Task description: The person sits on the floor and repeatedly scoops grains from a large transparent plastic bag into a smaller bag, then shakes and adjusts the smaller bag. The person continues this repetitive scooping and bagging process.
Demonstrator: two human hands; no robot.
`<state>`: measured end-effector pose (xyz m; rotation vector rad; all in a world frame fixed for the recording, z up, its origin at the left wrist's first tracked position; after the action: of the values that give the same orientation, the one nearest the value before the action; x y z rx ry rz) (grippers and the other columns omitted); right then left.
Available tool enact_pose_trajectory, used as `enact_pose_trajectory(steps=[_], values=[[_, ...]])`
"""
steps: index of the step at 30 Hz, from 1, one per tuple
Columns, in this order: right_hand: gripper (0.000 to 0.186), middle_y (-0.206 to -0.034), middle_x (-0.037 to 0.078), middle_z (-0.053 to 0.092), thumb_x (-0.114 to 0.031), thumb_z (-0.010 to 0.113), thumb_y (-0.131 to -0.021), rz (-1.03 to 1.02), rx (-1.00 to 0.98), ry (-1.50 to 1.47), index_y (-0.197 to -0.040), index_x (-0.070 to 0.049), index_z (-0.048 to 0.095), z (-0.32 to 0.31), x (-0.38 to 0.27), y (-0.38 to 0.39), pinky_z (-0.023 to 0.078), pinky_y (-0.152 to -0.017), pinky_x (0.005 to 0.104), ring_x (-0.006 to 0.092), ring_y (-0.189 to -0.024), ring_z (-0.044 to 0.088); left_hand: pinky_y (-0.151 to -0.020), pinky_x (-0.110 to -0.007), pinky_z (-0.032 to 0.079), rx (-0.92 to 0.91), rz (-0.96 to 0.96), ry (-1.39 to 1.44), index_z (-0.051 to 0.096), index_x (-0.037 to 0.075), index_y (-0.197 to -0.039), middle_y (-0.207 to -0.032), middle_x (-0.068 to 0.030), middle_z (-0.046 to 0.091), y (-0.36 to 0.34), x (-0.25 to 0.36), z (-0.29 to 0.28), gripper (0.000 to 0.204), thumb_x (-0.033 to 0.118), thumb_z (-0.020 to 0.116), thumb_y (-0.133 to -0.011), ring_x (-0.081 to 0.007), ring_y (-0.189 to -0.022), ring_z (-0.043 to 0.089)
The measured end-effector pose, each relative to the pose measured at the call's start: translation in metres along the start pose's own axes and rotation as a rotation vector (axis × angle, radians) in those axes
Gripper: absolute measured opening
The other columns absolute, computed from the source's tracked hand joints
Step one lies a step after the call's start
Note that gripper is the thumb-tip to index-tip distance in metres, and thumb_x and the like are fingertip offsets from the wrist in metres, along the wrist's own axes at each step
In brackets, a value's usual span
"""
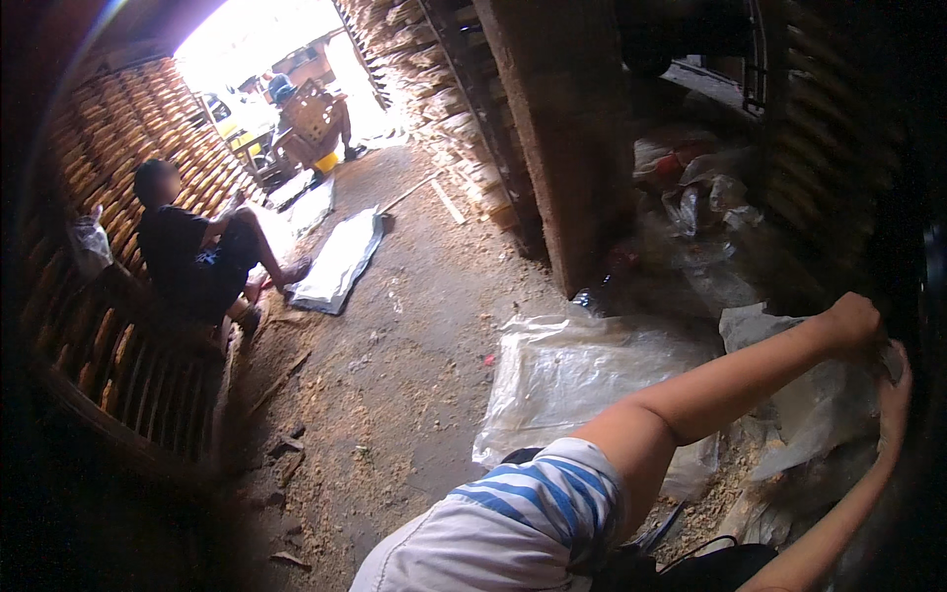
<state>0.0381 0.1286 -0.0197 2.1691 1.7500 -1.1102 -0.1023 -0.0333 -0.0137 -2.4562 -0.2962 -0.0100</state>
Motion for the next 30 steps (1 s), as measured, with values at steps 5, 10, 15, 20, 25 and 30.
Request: enact_pose_trajectory(steps=[5, 10, 15, 20, 25, 30], values=[[0.054, -0.141, 0.015, 0.047, -0.016, 0.058, -0.094, 0.26, 0.033, 0.12, -0.142, -0.003, 0.038, -0.002, 0.076, -0.001, 0.036, -0.108, 0.0422, 0.0284, -0.129, 0.046, -0.064, -0.041, 0.052, 0.009, -0.121, -0.023, 0.072, 0.011, -0.076, -0.078, -0.013, 0.069, -0.009, -0.008, -0.005, 0.028, 0.039, 0.07, -0.07, -0.0317, -0.073, 0.067], [0.049, -0.139, 0.017, 0.047, -0.019, 0.052, -0.097, 0.301, -0.105, 0.403, -0.14, -0.001, 0.038, -0.013, 0.087, 0.001, 0.036, -0.107, 0.043, 0.0296, -0.127, 0.046, -0.068, -0.04, 0.052, 0.258, -0.194, -0.07, 0.071, 0.007, -0.075, -0.078, -0.015, 0.069, -0.013, -0.029, 0.009, 0.028, 0.033, 0.073, -0.065, -0.0313, -0.074, 0.068], [0.046, -0.138, 0.018, 0.048, -0.017, 0.052, -0.096, 0.195, -0.093, 0.247, -0.138, -0.001, 0.04, -0.007, 0.091, -0.02, 0.036, -0.107, 0.0439, 0.031, -0.127, 0.047, -0.071, -0.039, 0.053, 0.069, -0.223, 0.033, 0.071, 0.007, -0.077, -0.078, -0.0141, 0.069, -0.02, -0.033, 0.064, 0.026, 0.028, 0.075, -0.062, -0.0308, -0.076, 0.068], [0.047, -0.139, 0.017, 0.048, -0.019, 0.052, -0.096, 0.145, -0.1, 0.209, -0.138, -0.001, 0.04, -0.013, 0.106, -0.014, 0.035, -0.108, 0.0426, 0.0306, -0.128, 0.046, -0.063, -0.041, 0.049, 0.068, -0.211, -0.023, 0.072, 0.012, -0.074, -0.075, -0.0114, 0.068, -0.018, -0.02, 0.015, 0.016, 0.025, 0.071, -0.064, -0.0289, -0.073, 0.067], [0.049, -0.141, 0.016, 0.047, -0.02, 0.052, -0.097, 0.109, -0.12, 0.133, -0.139, 0.0, 0.041, -0.018, 0.114, -0.007, 0.034, -0.109, 0.0408, 0.0299, -0.129, 0.045, -0.063, -0.041, 0.045, 0.138, -0.187, -0.142, 0.072, 0.015, -0.073, -0.074, -0.0086, 0.068, -0.022, -0.03, 0.0, 0.015, 0.027, 0.069, -0.065, -0.0271, -0.072, 0.066], [0.05, -0.142, 0.015, 0.047, -0.022, 0.052, -0.097, 0.0, -0.184, 0.028, -0.14, 0.001, 0.041, -0.018, 0.081, -0.026, 0.032, -0.109, 0.039, 0.0291, -0.13, 0.044, -0.066, -0.041, 0.044, 0.111, -0.064, -0.148, 0.072, 0.015, -0.074, -0.075, -0.0058, 0.069, -0.028, -0.022, 0.064, 0.015, 0.028, 0.065, -0.072, -0.025, -0.076, 0.066]])
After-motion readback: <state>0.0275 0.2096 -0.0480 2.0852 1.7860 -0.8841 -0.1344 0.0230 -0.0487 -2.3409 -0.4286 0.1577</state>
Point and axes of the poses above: each hand's wrist, its own y-axis away from the middle knuckle, its own z-axis out of the palm, x = y × z, the point moved 1 cm from there along -y, towards the middle knuckle
